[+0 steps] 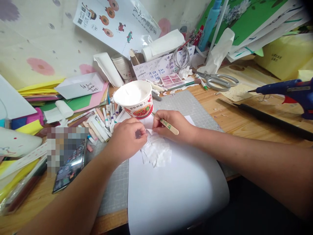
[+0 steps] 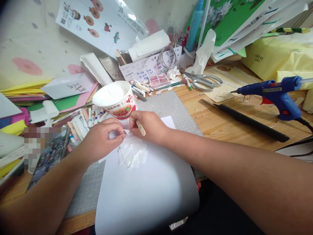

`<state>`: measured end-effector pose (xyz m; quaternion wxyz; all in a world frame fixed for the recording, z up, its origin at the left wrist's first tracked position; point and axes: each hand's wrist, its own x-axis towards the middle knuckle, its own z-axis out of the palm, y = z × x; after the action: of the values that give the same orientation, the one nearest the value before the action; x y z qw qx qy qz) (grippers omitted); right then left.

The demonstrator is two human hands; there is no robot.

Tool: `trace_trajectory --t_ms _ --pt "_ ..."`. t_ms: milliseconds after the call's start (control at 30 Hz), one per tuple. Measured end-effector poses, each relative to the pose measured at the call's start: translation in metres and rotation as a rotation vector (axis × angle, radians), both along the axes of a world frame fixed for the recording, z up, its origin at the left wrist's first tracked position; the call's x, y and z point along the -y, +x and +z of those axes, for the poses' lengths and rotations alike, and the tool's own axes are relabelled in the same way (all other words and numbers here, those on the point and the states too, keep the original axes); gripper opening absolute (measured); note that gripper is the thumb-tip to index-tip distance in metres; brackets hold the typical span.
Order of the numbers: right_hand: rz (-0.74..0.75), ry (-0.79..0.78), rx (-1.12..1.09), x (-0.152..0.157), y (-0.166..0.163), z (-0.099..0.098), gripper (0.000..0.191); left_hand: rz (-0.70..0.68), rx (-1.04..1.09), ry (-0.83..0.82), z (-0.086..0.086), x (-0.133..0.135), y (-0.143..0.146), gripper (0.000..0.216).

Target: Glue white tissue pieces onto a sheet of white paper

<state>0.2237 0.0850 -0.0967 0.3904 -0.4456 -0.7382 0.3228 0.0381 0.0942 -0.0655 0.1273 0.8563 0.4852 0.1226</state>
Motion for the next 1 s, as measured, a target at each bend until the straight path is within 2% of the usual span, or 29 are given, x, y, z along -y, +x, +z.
trace_trajectory --t_ms 167,300,367,467,600,733,1000 --pt "0.125 0.024 0.127 0.001 0.0 0.002 0.011 -0.007 0.004 -0.021 0.0 -0.001 -0.002 0.01" --pt "0.216 -0.023 -0.091 -0.001 0.009 0.008 0.015 -0.005 0.012 -0.031 0.0 -0.001 -0.002 0.011" --pt "0.177 -0.067 -0.227 -0.002 0.014 0.011 0.019 -0.008 0.018 -0.032 0.0 0.0 -0.001 0.011" --pt "0.015 -0.117 -0.359 -0.002 0.018 0.012 0.029 -0.008 0.021 -0.029 0.0 0.0 -0.002 0.012" --pt "-0.1 -0.237 -0.435 0.001 0.014 0.01 0.033 -0.002 0.03 -0.03 -0.002 -0.001 -0.002 0.012" --pt "-0.119 -0.319 -0.35 0.003 0.008 0.008 0.03 0.011 0.039 -0.049 -0.003 -0.001 -0.003 0.012" --pt "-0.041 -0.382 -0.27 0.002 0.005 0.007 0.026 0.02 0.038 -0.078 0.001 0.0 -0.002 0.011"
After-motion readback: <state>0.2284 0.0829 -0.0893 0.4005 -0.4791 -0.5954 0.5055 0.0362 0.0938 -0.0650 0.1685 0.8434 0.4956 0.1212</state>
